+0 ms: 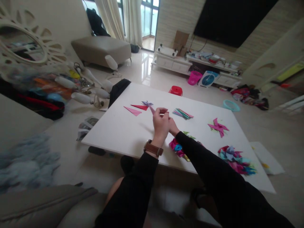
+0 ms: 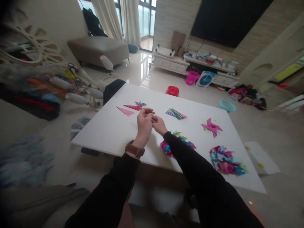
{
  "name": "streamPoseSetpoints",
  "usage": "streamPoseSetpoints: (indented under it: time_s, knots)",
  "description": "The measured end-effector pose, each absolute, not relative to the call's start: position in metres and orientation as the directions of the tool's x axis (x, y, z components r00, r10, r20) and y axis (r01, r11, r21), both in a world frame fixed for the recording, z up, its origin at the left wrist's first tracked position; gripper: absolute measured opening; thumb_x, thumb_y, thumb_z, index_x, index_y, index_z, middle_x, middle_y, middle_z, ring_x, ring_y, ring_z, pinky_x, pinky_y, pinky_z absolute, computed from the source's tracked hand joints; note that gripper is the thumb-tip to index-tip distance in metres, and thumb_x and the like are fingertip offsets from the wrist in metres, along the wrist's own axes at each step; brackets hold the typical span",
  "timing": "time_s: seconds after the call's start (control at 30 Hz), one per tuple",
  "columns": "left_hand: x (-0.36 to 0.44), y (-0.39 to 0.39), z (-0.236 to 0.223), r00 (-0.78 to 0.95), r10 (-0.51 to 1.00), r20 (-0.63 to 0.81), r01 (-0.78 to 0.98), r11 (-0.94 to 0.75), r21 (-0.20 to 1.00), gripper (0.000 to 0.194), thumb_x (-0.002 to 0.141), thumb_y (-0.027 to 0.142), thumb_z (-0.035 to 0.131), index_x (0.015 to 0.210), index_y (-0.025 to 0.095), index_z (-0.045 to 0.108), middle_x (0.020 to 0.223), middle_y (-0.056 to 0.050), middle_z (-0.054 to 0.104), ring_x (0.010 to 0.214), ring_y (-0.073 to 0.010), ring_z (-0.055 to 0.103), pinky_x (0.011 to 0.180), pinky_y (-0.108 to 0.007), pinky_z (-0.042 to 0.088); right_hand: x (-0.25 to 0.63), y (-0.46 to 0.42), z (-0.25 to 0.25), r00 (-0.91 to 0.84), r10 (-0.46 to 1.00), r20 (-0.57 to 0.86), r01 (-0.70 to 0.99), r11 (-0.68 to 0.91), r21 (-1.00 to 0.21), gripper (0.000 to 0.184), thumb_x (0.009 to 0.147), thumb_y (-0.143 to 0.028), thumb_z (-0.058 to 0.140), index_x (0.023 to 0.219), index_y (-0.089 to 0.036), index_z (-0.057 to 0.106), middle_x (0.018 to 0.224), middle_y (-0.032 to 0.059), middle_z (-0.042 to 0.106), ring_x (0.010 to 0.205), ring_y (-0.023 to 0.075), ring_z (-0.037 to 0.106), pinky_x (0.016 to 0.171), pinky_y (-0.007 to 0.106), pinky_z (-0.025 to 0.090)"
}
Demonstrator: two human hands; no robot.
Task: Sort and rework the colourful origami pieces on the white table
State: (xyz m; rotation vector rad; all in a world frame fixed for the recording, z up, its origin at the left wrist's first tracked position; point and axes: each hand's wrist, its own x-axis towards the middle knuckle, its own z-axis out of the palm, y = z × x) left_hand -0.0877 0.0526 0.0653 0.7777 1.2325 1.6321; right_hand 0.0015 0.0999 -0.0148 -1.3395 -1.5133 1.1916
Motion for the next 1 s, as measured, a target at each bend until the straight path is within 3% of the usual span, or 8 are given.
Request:
streamPoseSetpoints:
  time_s: [0.1,0.2,0.4,0.5,0.67,0.9,1.0]
  knots:
    - [-0.079,0.049,0.062,-0.314,0.947,-0.062,-0.307,-0.039,0.951,0.013,0.079,0.012,0.057,0.090,0.019,0.059,0.085,-0.001,0.062,0.066,-0.0121,0.060,0.061,-0.024,0.049,0.072,0.068,-0.005,0.004,0.997,-0.076,0.130,-0.076,-0.989,0.030,0.068,-0.043,0.079,0.077,-0.022,0.060,0.063,-0.0022,0.064,0.057,0.0134,0.058,0.054,0.025,0.045]
    - [-0.061,0.042,0.055,-0.196,0.970,-0.144,-0.328,0.073,0.942,0.014,0.078,0.013,0.060,0.092,0.018,0.060,0.085,-0.002,0.064,0.065,-0.0121,0.060,0.058,-0.024,0.046,0.130,0.024,0.006,0.126,0.983,-0.133,-0.063,-0.126,-0.990,0.038,0.060,-0.042,0.089,0.079,-0.022,0.063,0.063,-0.0049,0.063,0.055,0.0108,0.056,0.053,0.023,0.044]
    - [-0.013,0.031,0.035,0.071,0.960,-0.271,-0.389,0.277,0.879,0.018,0.082,0.018,0.066,0.100,0.015,0.067,0.107,-0.012,0.074,0.086,-0.0167,0.067,0.073,-0.028,0.051,0.168,-0.020,0.027,0.130,0.961,-0.245,-0.293,-0.199,-0.935,0.045,0.056,-0.039,0.097,0.081,-0.024,0.062,0.066,-0.0066,0.063,0.054,0.0094,0.055,0.052,0.022,0.046]
    - [0.003,0.030,0.032,0.240,0.942,-0.235,-0.463,0.323,0.825,0.022,0.086,0.024,0.069,0.105,0.014,0.071,0.113,-0.014,0.075,0.098,-0.0198,0.070,0.080,-0.031,0.053,0.173,-0.023,0.033,0.061,0.961,-0.271,-0.338,-0.236,-0.911,0.043,0.059,-0.036,0.097,0.082,-0.024,0.063,0.069,-0.0058,0.065,0.054,0.0096,0.055,0.051,0.023,0.046]
    - [0.018,0.033,0.031,0.433,0.896,-0.103,-0.561,0.357,0.747,0.026,0.087,0.034,0.075,0.106,0.015,0.075,0.110,-0.013,0.077,0.099,-0.0208,0.070,0.083,-0.032,0.054,0.182,-0.025,0.041,-0.009,0.950,-0.314,-0.367,-0.295,-0.882,0.038,0.063,-0.034,0.095,0.086,-0.023,0.066,0.071,-0.0050,0.066,0.056,0.0091,0.054,0.052,0.022,0.046]
    - [0.027,0.033,0.029,0.506,0.859,-0.076,-0.580,0.404,0.707,0.036,0.081,0.039,0.084,0.108,0.017,0.074,0.113,-0.012,0.078,0.095,-0.0190,0.072,0.086,-0.033,0.056,0.184,-0.032,0.048,-0.051,0.932,-0.359,-0.375,-0.351,-0.858,0.036,0.067,-0.033,0.092,0.092,-0.022,0.069,0.076,-0.0032,0.070,0.061,0.0101,0.059,0.058,0.023,0.048]
    - [0.027,0.030,0.030,0.502,0.860,-0.098,-0.559,0.408,0.721,0.036,0.081,0.037,0.086,0.107,0.016,0.073,0.107,-0.011,0.079,0.092,-0.0184,0.073,0.086,-0.033,0.057,0.185,-0.033,0.045,0.002,0.955,-0.297,-0.297,-0.283,-0.912,0.033,0.069,-0.036,0.090,0.091,-0.024,0.068,0.080,-0.0030,0.070,0.068,0.0124,0.062,0.061,0.025,0.049]
